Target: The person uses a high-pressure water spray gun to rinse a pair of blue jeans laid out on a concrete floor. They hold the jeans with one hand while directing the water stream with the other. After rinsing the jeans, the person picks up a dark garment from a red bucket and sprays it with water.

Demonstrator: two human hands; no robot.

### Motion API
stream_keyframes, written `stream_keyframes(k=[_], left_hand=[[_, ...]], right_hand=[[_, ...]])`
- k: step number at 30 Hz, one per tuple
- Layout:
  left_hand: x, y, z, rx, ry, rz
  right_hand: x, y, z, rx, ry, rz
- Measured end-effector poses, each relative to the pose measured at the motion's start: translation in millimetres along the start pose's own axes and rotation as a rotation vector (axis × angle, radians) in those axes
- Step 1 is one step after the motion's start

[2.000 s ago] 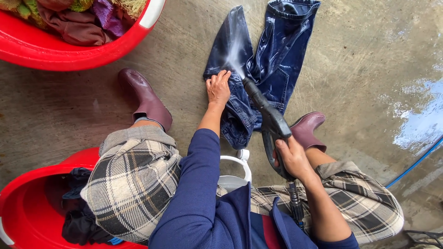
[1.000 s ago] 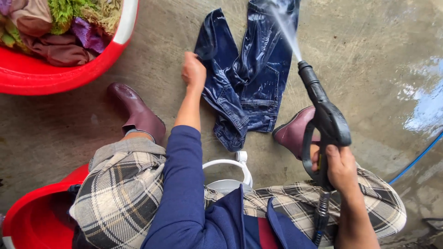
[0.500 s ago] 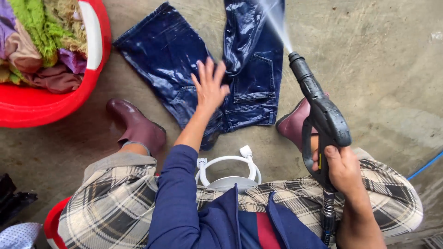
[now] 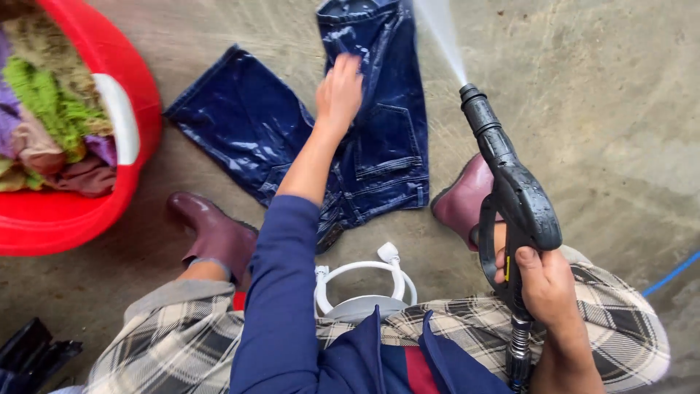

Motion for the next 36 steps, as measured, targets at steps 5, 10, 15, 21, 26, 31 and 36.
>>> stream_keyframes(k=[5,10,15,21,26,31,36], left_hand=[[33,-103,74,-0.245,0.263,-0.151],[0,-93,56,-0.559,0.067,-0.265],[-98,-119,-42,-0.085,0.187,-0.014],[-191,-25,-75,0.826,0.076,-0.479],[114,102,-14,0.009,0.153,0.423],[133,259,191,-0.354,-0.333,0.691],[89,249,103,0.01,-0.079,0.543]], right_hand=[[1,0,-15,0.069,-0.078,0.014],[2,3,-21,0.06,-0.13,0.031],[-3,2,-17,0.029,-0.034,0.028],[4,3,-21,0.059,0.021,0.126],[24,-2,-7,-0.017,-0.018,0.076],[22,2,1,-0.046,0.033,0.009],[4,22,5,-0.114,0.009,-0.076]])
Point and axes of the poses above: each hand's wrist, its own y-axis away from the middle knuckle, its own z-axis out of the palm, x = y × z, the point moved 6 cm from there along -y, towards the middle knuckle
